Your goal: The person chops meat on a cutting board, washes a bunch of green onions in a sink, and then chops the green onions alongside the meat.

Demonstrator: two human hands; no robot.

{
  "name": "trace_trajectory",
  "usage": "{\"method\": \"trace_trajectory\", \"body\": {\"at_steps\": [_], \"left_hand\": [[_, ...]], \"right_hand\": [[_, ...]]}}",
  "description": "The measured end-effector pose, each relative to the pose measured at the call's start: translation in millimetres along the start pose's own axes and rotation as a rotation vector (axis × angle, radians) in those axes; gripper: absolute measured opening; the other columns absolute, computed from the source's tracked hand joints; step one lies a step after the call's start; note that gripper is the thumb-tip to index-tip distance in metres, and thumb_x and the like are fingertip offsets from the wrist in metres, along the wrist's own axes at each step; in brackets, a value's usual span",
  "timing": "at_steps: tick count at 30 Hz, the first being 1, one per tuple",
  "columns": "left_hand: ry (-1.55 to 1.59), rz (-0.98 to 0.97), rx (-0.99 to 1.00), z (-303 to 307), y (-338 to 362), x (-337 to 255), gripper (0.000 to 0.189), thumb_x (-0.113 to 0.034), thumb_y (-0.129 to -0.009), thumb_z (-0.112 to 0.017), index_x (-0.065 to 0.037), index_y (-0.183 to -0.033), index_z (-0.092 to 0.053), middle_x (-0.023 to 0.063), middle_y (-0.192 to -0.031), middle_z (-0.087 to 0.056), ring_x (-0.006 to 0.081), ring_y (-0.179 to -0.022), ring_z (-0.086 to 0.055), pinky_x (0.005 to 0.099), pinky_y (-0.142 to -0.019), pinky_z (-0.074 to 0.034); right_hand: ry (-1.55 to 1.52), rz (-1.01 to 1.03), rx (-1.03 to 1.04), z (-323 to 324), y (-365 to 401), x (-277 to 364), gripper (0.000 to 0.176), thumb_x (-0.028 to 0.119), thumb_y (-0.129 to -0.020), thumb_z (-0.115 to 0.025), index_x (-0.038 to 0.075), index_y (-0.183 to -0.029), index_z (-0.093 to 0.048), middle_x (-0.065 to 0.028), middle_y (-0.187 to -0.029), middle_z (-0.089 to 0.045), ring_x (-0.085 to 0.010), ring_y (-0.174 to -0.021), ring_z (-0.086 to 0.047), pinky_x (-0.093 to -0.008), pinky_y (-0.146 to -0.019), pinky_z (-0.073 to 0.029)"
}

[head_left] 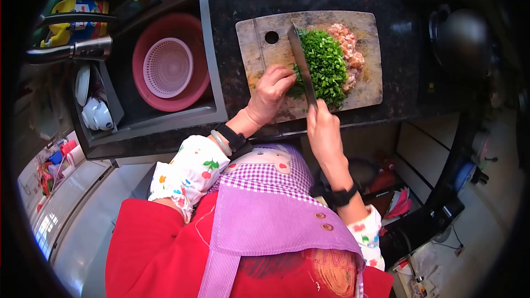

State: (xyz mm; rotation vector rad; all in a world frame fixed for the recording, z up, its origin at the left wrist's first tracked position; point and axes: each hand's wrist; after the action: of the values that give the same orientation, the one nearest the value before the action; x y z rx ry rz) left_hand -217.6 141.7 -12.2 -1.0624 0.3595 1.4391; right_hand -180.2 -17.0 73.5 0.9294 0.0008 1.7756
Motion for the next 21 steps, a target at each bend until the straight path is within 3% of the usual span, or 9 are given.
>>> {"method": "trace_trajectory", "body": {"at_steps": [4, 5, 9, 12, 17, 21], "left_hand": [[-0.086, -0.026, 0.069, 10, -2, -4, 0.035, 0.008, -0.069, -0.064, 0.002, -0.103, -0.063, 0.0135, -0.104, -0.062, 0.0331, -0.101, -0.058, 0.0392, -0.086, -0.049], [-0.135, -0.035, 0.092, 11, -3, -6, 0.040, 0.009, -0.066, -0.063, 0.002, -0.105, -0.063, 0.0135, -0.106, -0.061, 0.0332, -0.103, -0.057, 0.0397, -0.088, -0.049], [-0.151, -0.005, 0.117, 16, 2, -8, 0.045, 0.009, -0.064, -0.061, 0.002, -0.109, -0.062, 0.0132, -0.108, -0.061, 0.0330, -0.105, -0.056, 0.0399, -0.089, -0.049], [-0.134, 0.000, 0.117, 13, 1, -5, 0.044, 0.009, -0.065, -0.061, 0.003, -0.108, -0.063, 0.0132, -0.107, -0.061, 0.0325, -0.104, -0.057, 0.0394, -0.088, -0.049], [-0.096, -0.013, 0.083, 9, 3, -3, 0.036, 0.008, -0.069, -0.062, 0.004, -0.104, -0.064, 0.0134, -0.106, -0.062, 0.0319, -0.101, -0.058, 0.0389, -0.088, -0.050], [-0.163, -0.050, 0.122, 13, 3, -4, 0.035, 0.002, -0.072, -0.065, 0.003, -0.107, -0.063, 0.0134, -0.109, -0.061, 0.0316, -0.104, -0.057, 0.0395, -0.089, -0.049]], "right_hand": [[-0.115, 0.105, -0.137, -7, -28, 0, 0.018, 0.013, -0.096, -0.050, -0.004, -0.095, -0.055, -0.0301, -0.069, -0.058, -0.0466, -0.070, -0.060, -0.0519, -0.055, -0.045], [-0.240, 0.011, -0.049, -2, -27, -7, 0.020, 0.012, -0.096, -0.051, -0.007, -0.097, -0.057, -0.0290, -0.069, -0.058, -0.0454, -0.069, -0.061, -0.0470, -0.053, -0.046], [-0.243, 0.017, -0.032, 17, 4, -1, 0.014, 0.008, -0.095, -0.052, -0.006, -0.094, -0.054, -0.0272, -0.067, -0.056, -0.0437, -0.066, -0.061, -0.0419, -0.051, -0.044], [-0.097, 0.062, 0.009, 23, 17, -1, 0.012, 0.006, -0.095, -0.052, -0.004, -0.090, -0.052, -0.0267, -0.066, -0.055, -0.0438, -0.065, -0.061, -0.0418, -0.050, -0.044], [0.004, 0.034, -0.001, 0, -2, -4, 0.015, 0.013, -0.096, -0.049, -0.001, -0.090, -0.051, -0.0287, -0.069, -0.059, -0.0484, -0.072, -0.059, -0.0564, -0.059, -0.044], [-0.107, 0.129, -0.113, -5, -24, -5, 0.018, 0.015, -0.096, -0.051, -0.002, -0.091, -0.054, -0.0287, -0.069, -0.059, -0.0474, -0.071, -0.059, -0.0528, -0.058, -0.045]]}}
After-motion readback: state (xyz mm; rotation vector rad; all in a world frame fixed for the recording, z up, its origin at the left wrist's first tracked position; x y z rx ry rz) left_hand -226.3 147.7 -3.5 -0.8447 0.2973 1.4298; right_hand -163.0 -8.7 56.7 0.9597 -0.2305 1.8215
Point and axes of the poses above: each hand's wrist, its own y-axis away from the middle knuckle, its own z-axis out of the back of the hand, x = y × z
